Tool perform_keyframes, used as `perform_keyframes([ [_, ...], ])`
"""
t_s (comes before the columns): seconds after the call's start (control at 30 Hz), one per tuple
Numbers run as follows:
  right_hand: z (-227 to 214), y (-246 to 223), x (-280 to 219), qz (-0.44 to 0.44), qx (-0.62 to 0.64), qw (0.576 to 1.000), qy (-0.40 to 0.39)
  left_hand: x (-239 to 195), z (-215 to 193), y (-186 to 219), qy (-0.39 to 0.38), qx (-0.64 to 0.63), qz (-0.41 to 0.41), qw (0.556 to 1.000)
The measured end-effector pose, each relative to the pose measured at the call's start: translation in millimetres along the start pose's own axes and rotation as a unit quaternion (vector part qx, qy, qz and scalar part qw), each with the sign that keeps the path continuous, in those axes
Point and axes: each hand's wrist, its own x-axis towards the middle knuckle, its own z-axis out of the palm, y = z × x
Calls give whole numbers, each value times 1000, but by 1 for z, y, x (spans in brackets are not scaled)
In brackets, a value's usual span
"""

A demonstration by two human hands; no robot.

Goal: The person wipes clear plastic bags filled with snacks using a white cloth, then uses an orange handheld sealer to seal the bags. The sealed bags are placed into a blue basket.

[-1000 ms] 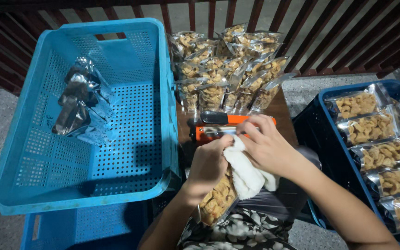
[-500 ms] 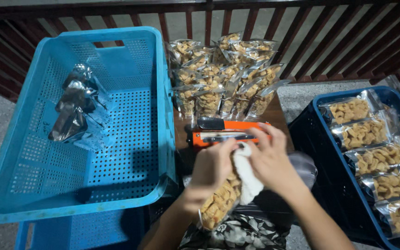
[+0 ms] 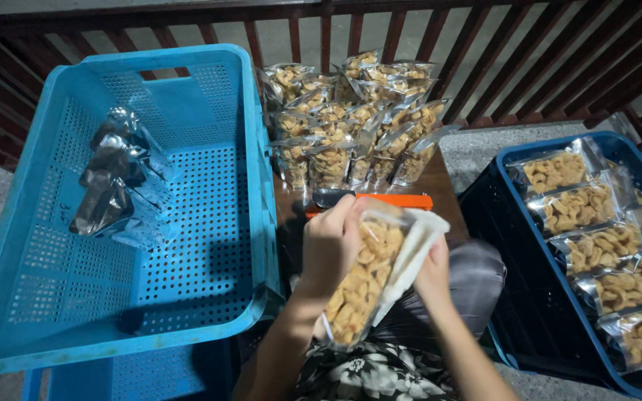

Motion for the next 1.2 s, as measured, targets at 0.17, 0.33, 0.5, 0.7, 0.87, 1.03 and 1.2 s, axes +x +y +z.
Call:
perform_keyframes([
  [0.17,22,30,-29,238,317,918,-6,13,26,-29,40,-26,-79,996],
  [0.33,40,12,-55,334,418,832,-147,32,48,-54,125,-145,-94,977],
  [0.5,38,4,-38,92,183,976,-70,-2,33,-30,121,-14,31,992],
  [0.7,22,-19,-54,-388,-325,851,-142,-31,32,-50,-74,-462,-311,827],
  [0.87,33,-42,-21,-299,-367,862,-180,-75,78,-106,-70,-560,-288,773],
  [1.03,54,-131,13,-321,-205,921,-85,-73,69,-84,-124,-611,-141,769],
  [1.2,46,-160,30,-287,-237,922,-108,-51,31,-21,-74,-405,4,911],
])
